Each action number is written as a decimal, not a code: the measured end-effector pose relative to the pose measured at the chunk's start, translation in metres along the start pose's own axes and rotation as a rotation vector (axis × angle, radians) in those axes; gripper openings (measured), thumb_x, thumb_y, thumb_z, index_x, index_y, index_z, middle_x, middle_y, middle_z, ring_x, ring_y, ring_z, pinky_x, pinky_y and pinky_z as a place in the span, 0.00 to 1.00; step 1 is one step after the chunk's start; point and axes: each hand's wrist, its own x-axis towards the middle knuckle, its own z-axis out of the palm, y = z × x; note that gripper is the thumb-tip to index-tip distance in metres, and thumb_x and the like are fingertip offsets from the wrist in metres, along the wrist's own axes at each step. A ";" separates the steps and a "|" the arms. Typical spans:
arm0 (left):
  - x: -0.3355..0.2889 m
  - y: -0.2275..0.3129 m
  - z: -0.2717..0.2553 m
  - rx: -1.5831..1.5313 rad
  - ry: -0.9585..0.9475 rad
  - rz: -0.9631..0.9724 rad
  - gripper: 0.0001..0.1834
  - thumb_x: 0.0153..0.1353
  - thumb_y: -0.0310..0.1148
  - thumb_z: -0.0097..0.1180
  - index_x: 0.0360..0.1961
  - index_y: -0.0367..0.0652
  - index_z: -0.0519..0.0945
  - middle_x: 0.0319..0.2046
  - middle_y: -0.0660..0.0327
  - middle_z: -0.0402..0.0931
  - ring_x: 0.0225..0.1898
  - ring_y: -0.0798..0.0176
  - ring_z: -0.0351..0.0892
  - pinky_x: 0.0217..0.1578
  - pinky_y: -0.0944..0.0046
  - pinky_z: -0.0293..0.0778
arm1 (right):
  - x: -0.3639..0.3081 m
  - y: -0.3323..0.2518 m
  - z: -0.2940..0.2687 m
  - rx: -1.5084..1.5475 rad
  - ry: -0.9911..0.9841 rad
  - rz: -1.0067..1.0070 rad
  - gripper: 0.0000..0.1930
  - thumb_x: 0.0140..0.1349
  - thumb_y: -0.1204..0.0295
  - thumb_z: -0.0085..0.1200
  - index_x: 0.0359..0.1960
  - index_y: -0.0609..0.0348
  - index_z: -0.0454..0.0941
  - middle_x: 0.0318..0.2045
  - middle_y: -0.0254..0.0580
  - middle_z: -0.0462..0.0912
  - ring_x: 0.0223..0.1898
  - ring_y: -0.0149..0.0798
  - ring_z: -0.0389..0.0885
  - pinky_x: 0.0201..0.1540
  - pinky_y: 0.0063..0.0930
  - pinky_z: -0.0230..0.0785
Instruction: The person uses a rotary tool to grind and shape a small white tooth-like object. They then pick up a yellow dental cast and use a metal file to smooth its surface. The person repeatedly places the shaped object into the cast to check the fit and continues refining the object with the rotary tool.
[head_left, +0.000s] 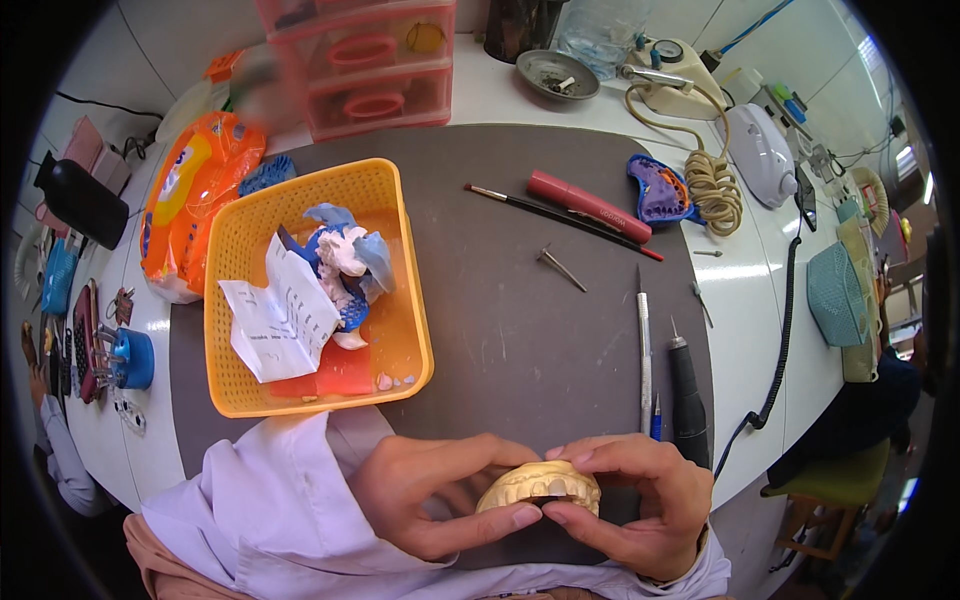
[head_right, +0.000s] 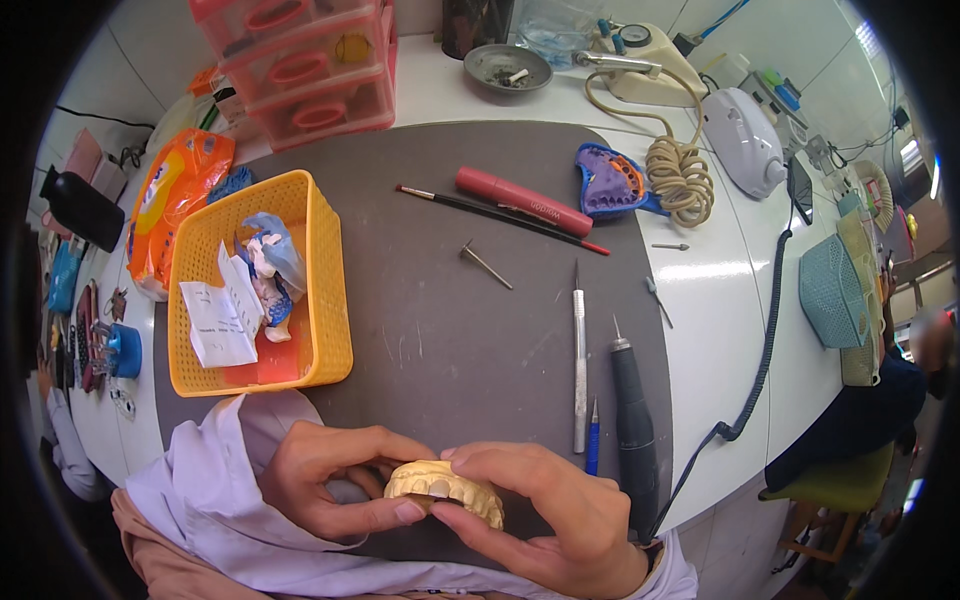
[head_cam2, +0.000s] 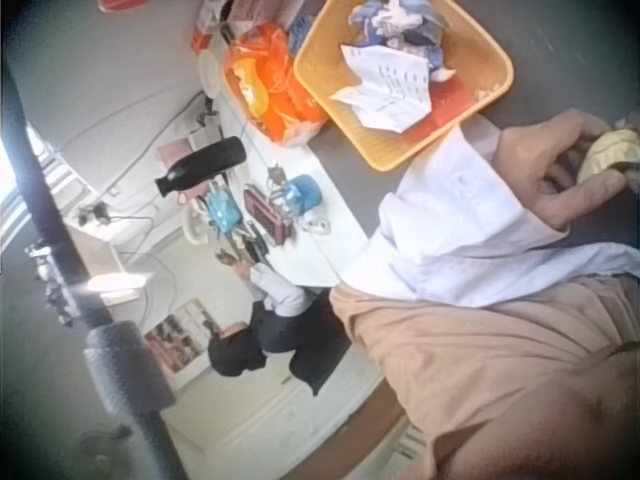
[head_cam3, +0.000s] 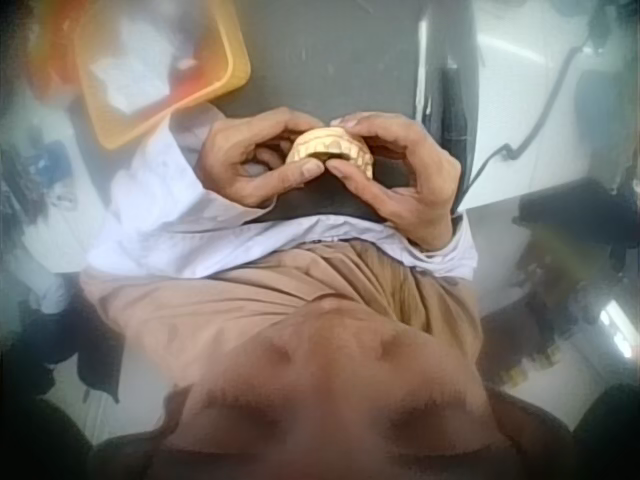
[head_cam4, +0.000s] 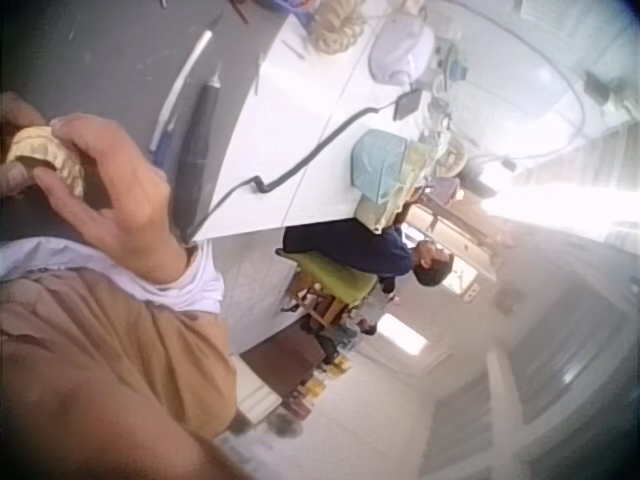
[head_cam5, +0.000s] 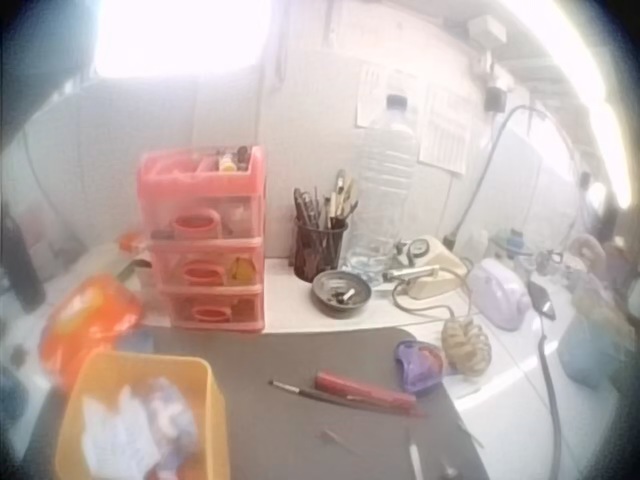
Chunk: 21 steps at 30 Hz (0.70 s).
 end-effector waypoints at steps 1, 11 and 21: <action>0.000 0.002 0.000 0.000 0.002 0.004 0.17 0.57 0.31 0.60 0.46 0.36 0.74 0.33 0.56 0.79 0.30 0.67 0.82 0.27 0.73 0.77 | 0.000 0.001 -0.001 -0.012 0.001 -0.030 0.21 0.43 0.82 0.68 0.40 0.68 0.71 0.35 0.53 0.80 0.38 0.46 0.83 0.39 0.31 0.77; 0.002 0.000 -0.003 0.086 -0.021 0.080 0.21 0.53 0.25 0.61 0.48 0.30 0.73 0.37 0.51 0.77 0.37 0.61 0.81 0.36 0.68 0.80 | 0.004 0.003 -0.003 -0.056 -0.003 -0.116 0.19 0.41 0.82 0.68 0.36 0.67 0.75 0.34 0.55 0.81 0.38 0.43 0.83 0.41 0.29 0.76; 0.000 -0.004 0.000 0.094 0.008 0.134 0.20 0.53 0.25 0.60 0.47 0.33 0.74 0.35 0.54 0.77 0.34 0.62 0.80 0.31 0.69 0.76 | 0.006 0.001 -0.003 -0.092 -0.007 -0.144 0.18 0.40 0.83 0.68 0.35 0.65 0.76 0.33 0.52 0.82 0.36 0.43 0.83 0.39 0.28 0.77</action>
